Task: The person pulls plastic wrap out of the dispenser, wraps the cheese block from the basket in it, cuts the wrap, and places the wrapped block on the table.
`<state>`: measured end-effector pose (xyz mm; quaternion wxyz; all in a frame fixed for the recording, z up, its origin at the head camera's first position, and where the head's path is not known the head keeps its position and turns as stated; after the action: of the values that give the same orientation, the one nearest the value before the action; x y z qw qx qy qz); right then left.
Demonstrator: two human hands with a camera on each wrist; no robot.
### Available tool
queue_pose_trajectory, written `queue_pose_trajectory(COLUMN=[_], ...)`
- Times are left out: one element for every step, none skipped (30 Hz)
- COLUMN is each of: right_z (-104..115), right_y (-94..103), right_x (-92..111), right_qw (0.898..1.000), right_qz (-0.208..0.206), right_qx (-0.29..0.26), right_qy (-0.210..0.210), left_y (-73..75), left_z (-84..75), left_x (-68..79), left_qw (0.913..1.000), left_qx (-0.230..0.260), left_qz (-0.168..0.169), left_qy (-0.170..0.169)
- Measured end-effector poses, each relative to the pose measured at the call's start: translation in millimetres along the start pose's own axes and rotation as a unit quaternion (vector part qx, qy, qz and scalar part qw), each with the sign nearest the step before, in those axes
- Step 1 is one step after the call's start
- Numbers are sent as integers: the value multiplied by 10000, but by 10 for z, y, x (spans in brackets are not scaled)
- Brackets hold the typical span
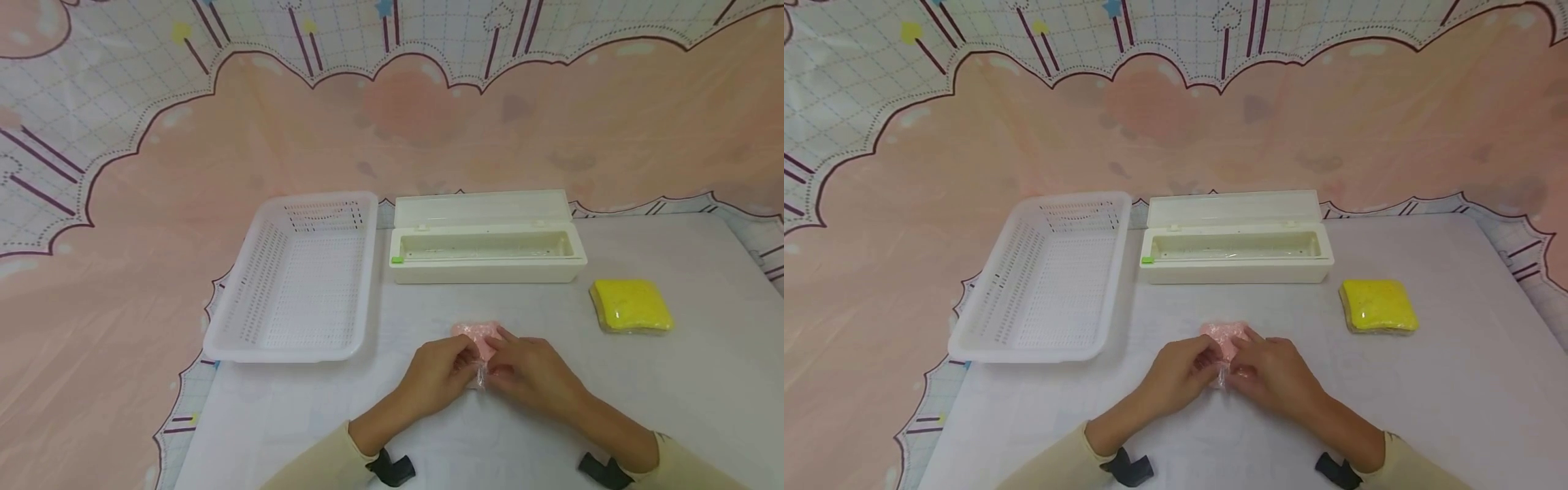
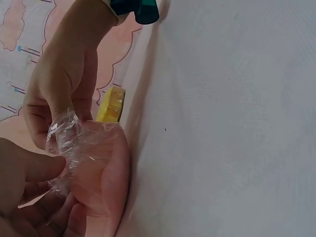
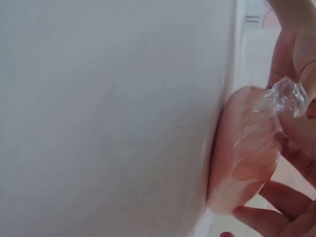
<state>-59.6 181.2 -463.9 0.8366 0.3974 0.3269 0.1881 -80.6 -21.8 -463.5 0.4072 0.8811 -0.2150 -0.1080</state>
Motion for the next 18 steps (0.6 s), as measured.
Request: queue_pose_trajectory(right_z=[5,8,7,7,8,7,5,5,5,3,3,0,-2,-5,-10,-16,-20,-26], right_y=[-5,-8,-11,-10,-9,-9,-10,-9,-7,-7,-5,-5,-4,-2,-1,0,5,10], right_x=[-7,-10,-13,-12,-11,-10,-8,-5,-2,0,0,-2,-4,-7,-11,-13,-15,-16], right_qw=[9999,9996,9990,9984,9977,9972,9969,9964,9959,9953,9949,9947,9943,9938,9934,9931,9930,9930], right_qz=[-94,-154,-193,-221,-237,-257,-279,-284,-292,-310,-309,-298,-265,-215,-173,-105,-36,31], right_qx=[-84,-163,-237,-309,-336,-332,-300,-297,-313,-336,-355,-365,-383,-426,-452,-470,-485,-493], right_qy=[-88,-199,-312,-430,-548,-619,-669,-735,-795,-851,-894,-916,-964,-1009,-1036,-1065,-1077,-1069], left_y=[2,6,8,11,12,11,5,-4,-12,-21,-32,-40,-48,-51,-51,-54,-54,-50], left_z=[5,10,17,21,26,27,28,26,21,13,6,-4,-14,-23,-31,-35,-39,-43], left_x=[0,2,3,7,13,19,26,33,39,46,52,57,59,61,63,64,65,65], left_qw=[9999,9998,9996,9995,9994,9994,9996,9997,9995,9988,9976,9960,9940,9923,9912,9900,9896,9894], left_qx=[117,198,271,320,342,315,211,37,-134,-351,-566,-770,-944,-1058,-1099,-1153,-1158,-1149], left_qz=[9,19,33,49,86,138,186,229,253,238,208,136,36,-65,-148,-219,-249,-265], left_qy=[10,12,16,-6,-17,-25,-54,-91,-152,-254,-339,-435,-549,-647,-724,-784,-818,-848])
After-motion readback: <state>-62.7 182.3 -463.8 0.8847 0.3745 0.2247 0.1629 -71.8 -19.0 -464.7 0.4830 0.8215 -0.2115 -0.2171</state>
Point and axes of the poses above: each hand's wrist, its own x-axis away from the middle knuckle, its own y-axis out of the back of the hand, z = x × y, the point moved 1 cm from there along -x, towards the middle knuckle, and after that the axes turned 11 degrees about y, right-handed, at the moved point
